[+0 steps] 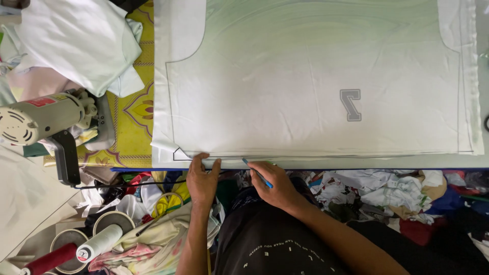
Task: The person uses a measuring tape and a blue pen to mark measurements on a large piece of white fabric laid out on a table. They repeatedly position the tape along different edges and curves of the fabric, making marks to outline a pattern.
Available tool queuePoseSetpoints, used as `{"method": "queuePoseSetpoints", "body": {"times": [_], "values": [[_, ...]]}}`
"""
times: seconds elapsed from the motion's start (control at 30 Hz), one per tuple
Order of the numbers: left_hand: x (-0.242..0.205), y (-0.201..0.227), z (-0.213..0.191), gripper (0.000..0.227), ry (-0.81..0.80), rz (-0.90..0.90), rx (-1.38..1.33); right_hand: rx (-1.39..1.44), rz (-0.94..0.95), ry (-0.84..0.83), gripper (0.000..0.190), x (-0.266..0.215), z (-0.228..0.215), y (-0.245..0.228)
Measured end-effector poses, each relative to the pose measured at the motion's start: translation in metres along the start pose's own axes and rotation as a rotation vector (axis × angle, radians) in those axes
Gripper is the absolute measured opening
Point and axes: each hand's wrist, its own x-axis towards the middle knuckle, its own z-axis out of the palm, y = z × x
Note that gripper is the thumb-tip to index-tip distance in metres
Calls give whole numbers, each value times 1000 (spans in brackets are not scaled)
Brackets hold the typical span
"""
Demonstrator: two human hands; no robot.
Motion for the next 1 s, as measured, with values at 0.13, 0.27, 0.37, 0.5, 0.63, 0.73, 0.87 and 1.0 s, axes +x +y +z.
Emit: {"method": "queuePoseSetpoints", "body": {"times": [0.13,0.27,0.37,0.5,0.63,0.73,0.87,1.0], "values": [[3,-6,1,36,-2,11,48,18,16,74,29,-3,-3,-2],[4,-8,1,37,6,34,82,-2,26,92,30,-11,-12,8],[6,-9,1,36,0,35,72,-13,69,168,31,-24,-19,17],[3,-1,-4,35,-5,47,79,5,70,256,28,-27,-23,17],[3,0,-5,37,-8,43,103,-30,58,290,26,-29,-24,21],[6,-6,-3,39,-18,22,120,-48,91,339,26,-39,-31,37],[0,13,-11,32,1,153,84,-75,66,357,34,-53,-37,46],[-3,25,-16,33,-55,93,83,-138,33,418,29,-53,-37,49]]}}
